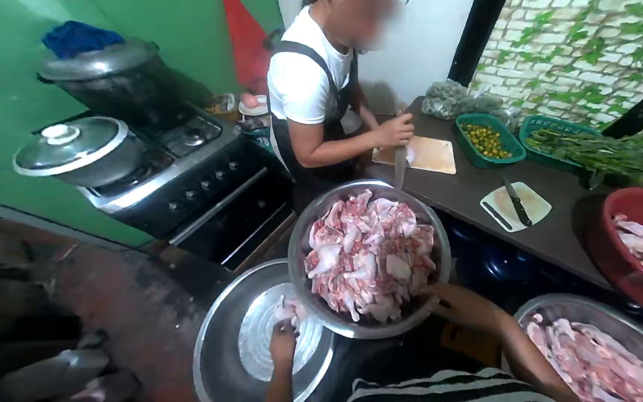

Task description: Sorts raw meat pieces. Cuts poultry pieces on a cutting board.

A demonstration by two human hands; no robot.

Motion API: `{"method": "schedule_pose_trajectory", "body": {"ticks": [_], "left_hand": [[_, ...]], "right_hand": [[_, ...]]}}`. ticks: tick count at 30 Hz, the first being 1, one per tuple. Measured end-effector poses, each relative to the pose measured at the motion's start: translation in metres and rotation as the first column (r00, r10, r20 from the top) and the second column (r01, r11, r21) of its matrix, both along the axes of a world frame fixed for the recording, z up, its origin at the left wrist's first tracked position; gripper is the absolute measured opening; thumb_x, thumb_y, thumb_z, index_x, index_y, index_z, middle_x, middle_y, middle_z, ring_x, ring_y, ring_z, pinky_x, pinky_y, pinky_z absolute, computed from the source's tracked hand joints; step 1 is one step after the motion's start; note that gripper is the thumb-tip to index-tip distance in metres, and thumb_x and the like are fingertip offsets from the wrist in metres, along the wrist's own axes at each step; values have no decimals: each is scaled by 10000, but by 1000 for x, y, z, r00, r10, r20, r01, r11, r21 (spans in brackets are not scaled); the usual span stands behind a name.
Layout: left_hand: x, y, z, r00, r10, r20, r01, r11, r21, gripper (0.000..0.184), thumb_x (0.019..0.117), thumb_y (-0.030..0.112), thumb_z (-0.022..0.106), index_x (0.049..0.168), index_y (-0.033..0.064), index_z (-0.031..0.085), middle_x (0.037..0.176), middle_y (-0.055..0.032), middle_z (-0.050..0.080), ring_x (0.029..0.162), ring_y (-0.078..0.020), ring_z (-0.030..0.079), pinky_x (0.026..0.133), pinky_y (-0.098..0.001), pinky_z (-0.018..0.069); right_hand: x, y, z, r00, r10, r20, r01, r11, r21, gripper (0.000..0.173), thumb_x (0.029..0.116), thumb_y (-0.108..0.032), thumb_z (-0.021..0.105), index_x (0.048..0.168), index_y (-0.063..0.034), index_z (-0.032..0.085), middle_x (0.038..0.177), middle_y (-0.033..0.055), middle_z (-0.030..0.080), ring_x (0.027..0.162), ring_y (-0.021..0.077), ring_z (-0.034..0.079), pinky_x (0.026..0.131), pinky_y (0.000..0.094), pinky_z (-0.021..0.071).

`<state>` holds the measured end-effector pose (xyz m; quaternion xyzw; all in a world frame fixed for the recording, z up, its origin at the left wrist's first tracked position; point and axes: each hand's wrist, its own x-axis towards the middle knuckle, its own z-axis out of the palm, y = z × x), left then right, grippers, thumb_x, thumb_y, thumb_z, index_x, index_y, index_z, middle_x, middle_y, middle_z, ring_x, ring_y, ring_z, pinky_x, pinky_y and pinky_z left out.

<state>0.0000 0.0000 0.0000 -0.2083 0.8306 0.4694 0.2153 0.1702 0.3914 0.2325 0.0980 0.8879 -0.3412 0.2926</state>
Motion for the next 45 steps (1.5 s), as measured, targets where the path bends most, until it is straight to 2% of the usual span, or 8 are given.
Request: {"method": "schedule_pose_trajectory", "body": {"ticks": [7,13,27,30,32,36,40,45], "left_hand": [[21,54,-13,945,-316,87,318,948,-1,396,1102,181,431,1421,-31,529,1233,-295,664,1052,-421,702,923,-589,551],[70,2,-47,796,-519,310,532,845,48,362,1076,168,517,1385,-14,567,1244,-266,666,1098,-391,686,973,-541,538],[171,-147,-84,869,-242,431,331,933,-144,391,1091,235,511,1312,-70,619,1219,-306,674,1151,-450,654,1017,-603,492],[162,-118,-52,944,-144,296,229,932,-280,379,1076,213,534,1341,-48,610,1254,-324,655,1200,-492,619,1034,-642,462],[147,-94,-23,998,44,36,-28,935,-354,364,1067,143,523,1351,-78,584,1277,-357,621,1224,-517,591,1053,-650,440],[78,-47,48,866,143,-478,-302,913,-273,384,1074,82,440,1368,-151,519,1367,-365,558,1315,-467,539,1142,-515,401],[9,40,117,760,49,-647,-154,982,-106,365,1069,69,445,1335,-172,511,1309,-353,580,1194,-378,608,1045,-436,486],[-75,160,132,867,-327,-377,295,945,-141,379,1077,167,503,1368,-69,562,1339,-293,602,1263,-397,591,1092,-534,461]], "right_hand": [[-11,-27,25,997,73,-9,-72,991,110,490,1070,-338,543,1492,-89,521,1455,190,567,1363,332,536,1165,519,393],[-25,-46,34,988,100,-120,-93,994,61,476,1067,-306,550,1490,-89,527,1448,201,566,1342,314,551,1157,484,406],[-41,-1,19,954,-186,-235,219,968,123,416,1080,-269,517,1449,-85,568,1387,188,615,1263,325,610,1099,514,458],[-61,9,28,900,-262,-348,338,924,179,330,1066,-153,491,1345,-76,650,1307,200,657,1201,364,638,1048,571,481],[-72,21,31,858,-330,-395,435,875,213,281,1049,-78,495,1246,-50,693,1218,234,684,1132,433,652,973,654,484],[-109,61,18,796,-384,-468,524,825,214,269,1078,-124,463,1213,-27,675,1125,286,688,1042,509,659,867,725,482],[-174,111,-21,873,-344,-346,389,918,71,365,1085,-187,475,1363,21,589,1292,294,632,1214,462,607,1040,650,449],[-243,124,-120,965,-198,-170,176,975,-135,431,1024,-208,632,1368,45,576,1295,296,628,1218,417,610,1070,591,459]]}}
